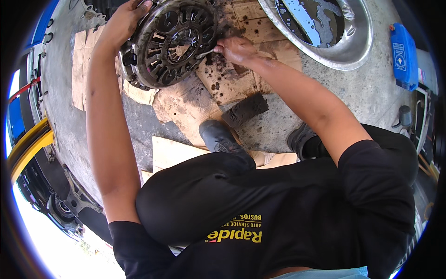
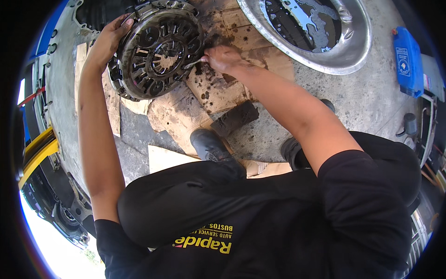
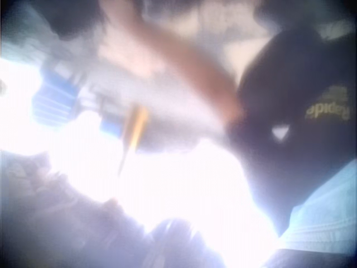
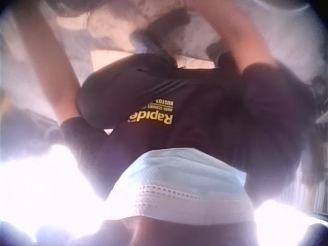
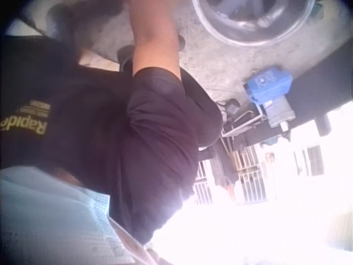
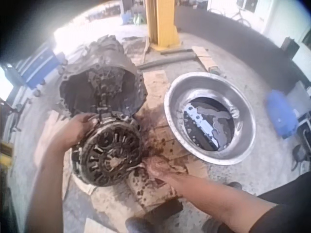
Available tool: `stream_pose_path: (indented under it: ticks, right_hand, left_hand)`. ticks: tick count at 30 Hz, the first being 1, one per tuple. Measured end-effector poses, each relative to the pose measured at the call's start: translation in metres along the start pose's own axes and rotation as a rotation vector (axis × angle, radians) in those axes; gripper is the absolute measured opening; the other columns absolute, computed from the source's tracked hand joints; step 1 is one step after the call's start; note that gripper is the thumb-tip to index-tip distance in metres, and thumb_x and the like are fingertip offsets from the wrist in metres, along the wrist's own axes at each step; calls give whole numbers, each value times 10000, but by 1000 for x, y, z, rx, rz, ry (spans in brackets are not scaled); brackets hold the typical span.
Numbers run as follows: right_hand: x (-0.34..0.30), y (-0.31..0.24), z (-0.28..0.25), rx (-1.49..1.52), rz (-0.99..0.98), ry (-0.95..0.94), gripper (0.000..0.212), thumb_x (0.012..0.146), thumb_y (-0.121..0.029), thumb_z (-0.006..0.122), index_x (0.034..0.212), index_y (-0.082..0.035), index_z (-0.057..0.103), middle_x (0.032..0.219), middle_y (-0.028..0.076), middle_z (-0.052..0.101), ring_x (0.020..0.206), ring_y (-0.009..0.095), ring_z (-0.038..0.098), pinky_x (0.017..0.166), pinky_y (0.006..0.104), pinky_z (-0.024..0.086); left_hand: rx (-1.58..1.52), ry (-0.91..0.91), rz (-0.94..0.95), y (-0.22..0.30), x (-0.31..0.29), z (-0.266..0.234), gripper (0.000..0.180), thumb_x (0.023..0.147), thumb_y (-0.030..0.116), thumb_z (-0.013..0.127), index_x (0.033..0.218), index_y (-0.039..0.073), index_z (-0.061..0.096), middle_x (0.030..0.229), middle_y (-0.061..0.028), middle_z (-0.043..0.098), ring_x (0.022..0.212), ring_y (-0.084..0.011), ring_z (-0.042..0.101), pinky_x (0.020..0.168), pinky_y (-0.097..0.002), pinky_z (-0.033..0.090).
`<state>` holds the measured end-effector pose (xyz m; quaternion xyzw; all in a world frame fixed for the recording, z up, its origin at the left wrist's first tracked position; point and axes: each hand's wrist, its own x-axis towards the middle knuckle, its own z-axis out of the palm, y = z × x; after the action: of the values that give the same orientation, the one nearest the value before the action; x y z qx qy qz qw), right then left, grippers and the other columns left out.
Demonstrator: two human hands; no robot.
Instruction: The person sits on the floor and cleans a clutch assembly by hand and with a toothbrush, repeatedly dipping the brush into a metal basin of liquid and scrubbing the part's surfaces and crevices.
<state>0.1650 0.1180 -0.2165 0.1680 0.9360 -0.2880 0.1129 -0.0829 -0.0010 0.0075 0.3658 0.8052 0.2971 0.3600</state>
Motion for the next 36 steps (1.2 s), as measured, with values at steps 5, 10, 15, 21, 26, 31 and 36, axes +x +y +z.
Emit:
stream_pose_path:
  ticks: [5,10,15,21,26,31,36]
  right_hand:
    - [-19,-37,-8,-142,13,144,319,1054,-404,453,1106,-161,654,955,118,638,874,275,626,891,452,487]
    - [-9,3,-5,450,81,-395,449,1052,-473,459,985,-110,714,990,112,692,902,244,645,852,433,500]
    - [-19,-32,5,-110,-194,474,273,1032,-376,517,1145,-156,635,1022,95,642,966,287,596,929,535,424]
    - [-41,-45,28,333,131,200,330,1045,-387,486,1046,-99,649,975,125,656,974,306,633,864,488,468]
    - [-28,-51,11,563,303,-438,278,1013,-328,531,1039,-94,678,1074,154,702,1009,294,675,827,426,537]
    - [-35,-42,-5,293,-56,258,244,1005,-296,487,984,-119,653,892,143,664,855,322,660,756,466,519]
    - [-49,-18,46,288,248,-282,288,1015,-302,499,1112,-102,682,1041,215,682,971,364,668,860,481,509]
  left_hand:
    - [72,31,62,-6,-6,-6,496,1025,365,548,1377,16,561,1227,-82,671,1092,-162,608,998,-292,432]
    - [247,109,119,71,-28,29,342,1001,211,541,1230,-22,641,1114,-171,713,1021,-249,647,914,-379,486]
    - [276,104,135,59,-12,31,368,993,242,548,1218,-29,654,1117,-194,717,1025,-266,662,926,-391,485]
    - [451,132,66,62,6,27,421,973,300,551,1195,-40,662,1109,-257,697,1044,-350,671,933,-420,483]
    - [541,108,175,54,15,26,422,968,304,552,1185,-40,664,1109,-265,692,1048,-371,665,931,-431,483]
    - [503,96,202,52,10,25,416,968,299,551,1175,-44,664,1094,-271,691,1036,-388,664,923,-439,486]
    - [517,99,126,77,7,36,400,970,286,549,1175,-38,664,1071,-280,690,1009,-394,671,908,-443,490]
